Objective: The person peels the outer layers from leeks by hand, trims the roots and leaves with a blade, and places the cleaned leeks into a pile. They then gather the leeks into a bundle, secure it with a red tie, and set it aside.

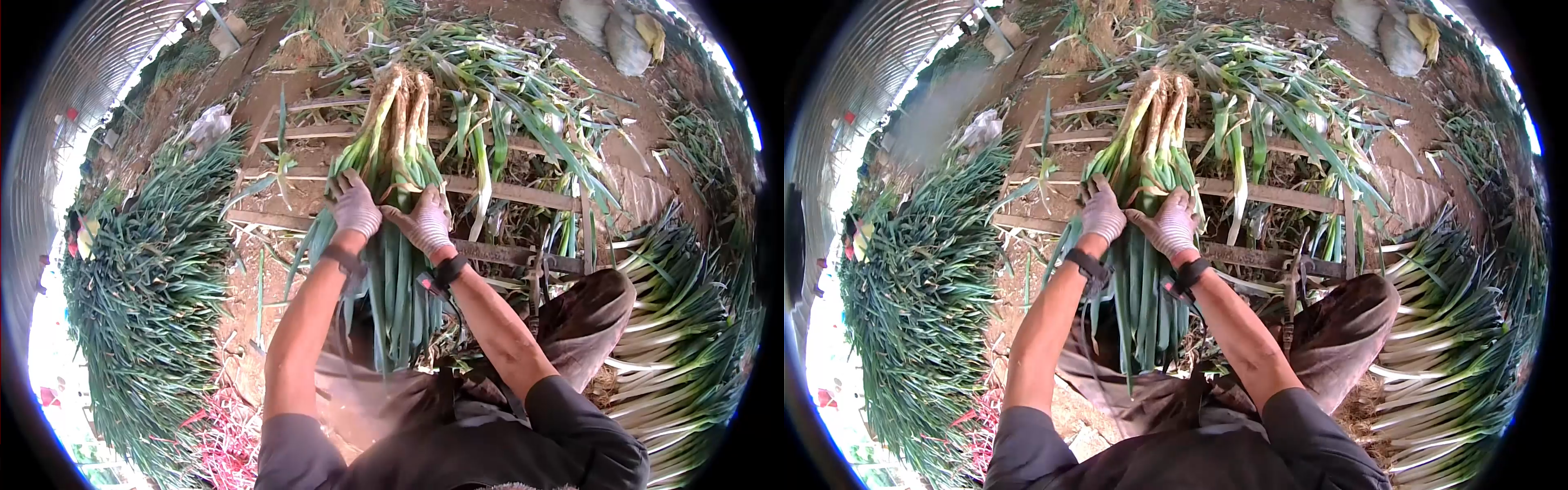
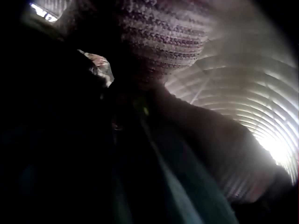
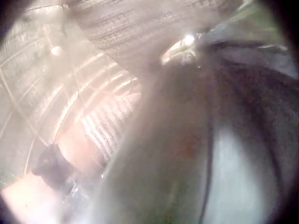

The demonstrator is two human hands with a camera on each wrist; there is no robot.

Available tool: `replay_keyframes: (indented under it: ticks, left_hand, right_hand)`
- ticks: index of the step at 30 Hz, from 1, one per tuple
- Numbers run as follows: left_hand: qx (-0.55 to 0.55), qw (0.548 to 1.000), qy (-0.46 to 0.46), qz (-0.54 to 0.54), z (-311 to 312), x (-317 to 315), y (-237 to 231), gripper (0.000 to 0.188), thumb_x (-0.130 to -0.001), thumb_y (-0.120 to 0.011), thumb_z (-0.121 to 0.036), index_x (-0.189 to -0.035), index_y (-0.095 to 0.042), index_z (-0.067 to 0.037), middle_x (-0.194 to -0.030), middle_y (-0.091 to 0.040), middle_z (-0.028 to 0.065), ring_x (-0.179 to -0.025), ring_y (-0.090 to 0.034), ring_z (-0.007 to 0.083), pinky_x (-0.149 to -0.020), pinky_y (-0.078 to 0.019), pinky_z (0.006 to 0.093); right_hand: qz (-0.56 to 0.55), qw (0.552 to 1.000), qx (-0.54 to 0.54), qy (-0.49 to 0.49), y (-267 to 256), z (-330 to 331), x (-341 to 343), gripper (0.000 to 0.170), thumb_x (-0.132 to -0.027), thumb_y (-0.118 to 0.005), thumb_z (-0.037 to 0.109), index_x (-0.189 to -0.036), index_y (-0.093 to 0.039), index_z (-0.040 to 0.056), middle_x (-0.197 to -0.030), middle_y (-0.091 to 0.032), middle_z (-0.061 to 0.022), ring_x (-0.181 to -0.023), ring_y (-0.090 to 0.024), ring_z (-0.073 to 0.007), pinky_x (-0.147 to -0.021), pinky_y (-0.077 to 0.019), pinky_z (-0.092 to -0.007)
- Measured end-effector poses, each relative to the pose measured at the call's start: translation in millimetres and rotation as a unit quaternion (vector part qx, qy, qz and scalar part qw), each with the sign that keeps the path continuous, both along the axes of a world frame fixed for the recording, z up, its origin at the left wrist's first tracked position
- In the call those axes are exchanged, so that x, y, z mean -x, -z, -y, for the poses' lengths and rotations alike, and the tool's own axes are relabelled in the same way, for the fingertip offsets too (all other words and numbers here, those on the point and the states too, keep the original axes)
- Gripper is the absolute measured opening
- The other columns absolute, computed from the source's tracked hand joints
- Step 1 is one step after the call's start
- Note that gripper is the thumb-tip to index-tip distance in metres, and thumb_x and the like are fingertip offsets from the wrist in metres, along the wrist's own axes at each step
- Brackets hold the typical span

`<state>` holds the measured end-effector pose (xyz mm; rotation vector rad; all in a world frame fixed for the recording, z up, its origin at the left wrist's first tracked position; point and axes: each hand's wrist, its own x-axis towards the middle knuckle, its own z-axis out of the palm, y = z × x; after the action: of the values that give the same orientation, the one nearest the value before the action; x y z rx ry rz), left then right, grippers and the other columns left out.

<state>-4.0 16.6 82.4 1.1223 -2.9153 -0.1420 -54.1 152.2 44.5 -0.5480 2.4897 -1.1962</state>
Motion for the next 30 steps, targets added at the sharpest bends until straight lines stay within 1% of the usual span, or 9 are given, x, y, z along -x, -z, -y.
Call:
replay_keyframes:
  ticks: [3, 10, 14, 20, 22, 24, 27, 29, 30]
  left_hand:
    - [0.016, 0.997, -0.031, 0.069, 12, 22, 4, 0.122, -0.069, -0.084, -0.041, -0.154, -0.006, -0.002, -0.162, -0.014, 0.0199, -0.149, -0.014, 0.0421, -0.11, -0.02, 0.0708]
    - [-0.132, 0.984, -0.117, 0.024, 130, 29, 59, 0.117, -0.067, -0.087, -0.038, -0.153, -0.015, -0.006, -0.16, -0.019, 0.0205, -0.147, -0.022, 0.0392, -0.112, -0.0309, 0.0608]
    - [-0.237, 0.968, -0.085, 0.004, 213, 35, 88, 0.101, -0.06, -0.09, -0.031, -0.14, -0.036, -0.001, -0.137, -0.053, 0.0248, -0.126, -0.054, 0.0373, -0.105, -0.0452, 0.0415]
    - [0.019, 0.996, -0.084, 0.02, 167, 47, 46, 0.079, -0.073, -0.082, -0.022, -0.136, -0.04, 0.0, -0.129, -0.059, 0.0246, -0.117, -0.06, 0.04, -0.102, -0.0475, 0.0432]
    - [0.237, 0.963, 0.118, -0.044, 108, 47, 14, 0.078, -0.077, -0.08, -0.038, -0.135, -0.043, -0.001, -0.136, -0.053, 0.0264, -0.123, -0.055, 0.0417, -0.106, -0.042, 0.0491]
    - [-0.186, 0.975, 0.109, 0.057, 102, 79, 18, 0.081, -0.078, -0.076, -0.053, -0.132, -0.045, -0.001, -0.135, -0.054, 0.0263, -0.123, -0.056, 0.0389, -0.107, -0.0405, 0.0502]
    - [-0.129, 0.985, 0.111, -0.029, 88, 103, 92, 0.086, -0.077, -0.067, -0.069, -0.124, -0.048, 0.001, -0.115, -0.064, 0.0239, -0.107, -0.065, 0.0342, -0.096, -0.0489, 0.0445]
    - [-0.047, 0.995, 0.061, -0.063, 35, 96, 84, 0.085, -0.078, -0.07, -0.064, -0.12, -0.044, 0.005, -0.107, -0.061, 0.0352, -0.108, -0.062, 0.0403, -0.096, -0.0462, 0.0495]
    - [-0.025, 0.995, 0.024, -0.094, 22, 101, 94, 0.097, -0.07, -0.062, -0.081, -0.116, -0.049, 0.004, -0.102, -0.066, 0.0241, -0.098, -0.066, 0.0404, -0.085, -0.0519, 0.0482]
  right_hand:
    - [-0.029, 0.995, -0.082, 0.04, -1, 20, 11, 0.127, -0.065, -0.081, 0.062, -0.148, -0.017, -0.0105, -0.154, -0.024, -0.0286, -0.147, -0.013, -0.0463, -0.116, -0.0151, -0.0595]
    - [0.024, 0.996, -0.059, 0.061, 6, 13, 28, 0.113, -0.061, -0.08, 0.032, -0.148, -0.018, -0.0046, -0.153, -0.027, -0.0254, -0.147, -0.014, -0.045, -0.118, -0.0143, -0.0585]
    - [0.01, 0.993, 0.058, 0.103, 49, -29, 44, 0.101, -0.062, -0.082, 0.028, -0.139, -0.029, -0.0093, -0.139, -0.045, -0.0268, -0.13, -0.044, -0.0377, -0.108, -0.0382, -0.0433]
    - [0.149, 0.963, 0.199, 0.106, 94, -38, 42, 0.067, -0.075, -0.077, 0.021, -0.129, -0.048, -0.0069, -0.106, -0.068, -0.0174, -0.097, -0.066, -0.0263, -0.089, -0.0495, -0.0321]
    - [0.228, 0.924, 0.292, 0.097, 111, -29, 48, 0.051, -0.077, -0.076, 0.021, -0.119, -0.06, -0.002, -0.103, -0.069, -0.0112, -0.091, -0.065, -0.0202, -0.085, -0.05, -0.0302]
    - [0.341, 0.88, 0.317, 0.092, 93, -31, 51, 0.047, -0.078, -0.075, 0.023, -0.117, -0.062, -0.0005, -0.1, -0.068, -0.0082, -0.087, -0.064, -0.0168, -0.081, -0.0508, -0.0291]
    - [0.399, 0.852, 0.316, 0.125, 91, -37, 53, 0.042, -0.079, -0.073, 0.025, -0.111, -0.065, -0.0009, -0.092, -0.068, -0.007, -0.076, -0.065, -0.018, -0.073, -0.0525, -0.031]
    - [0.425, 0.824, 0.339, 0.158, 80, -38, 48, 0.039, -0.079, -0.072, 0.025, -0.106, -0.066, -0.001, -0.086, -0.067, -0.0058, -0.068, -0.063, -0.0191, -0.067, -0.0523, -0.0308]
    - [0.458, 0.788, 0.377, 0.163, 73, -42, 42, 0.036, -0.082, -0.068, 0.028, -0.104, -0.066, 0.0005, -0.083, -0.066, -0.0043, -0.065, -0.062, -0.0176, -0.064, -0.0515, -0.0296]
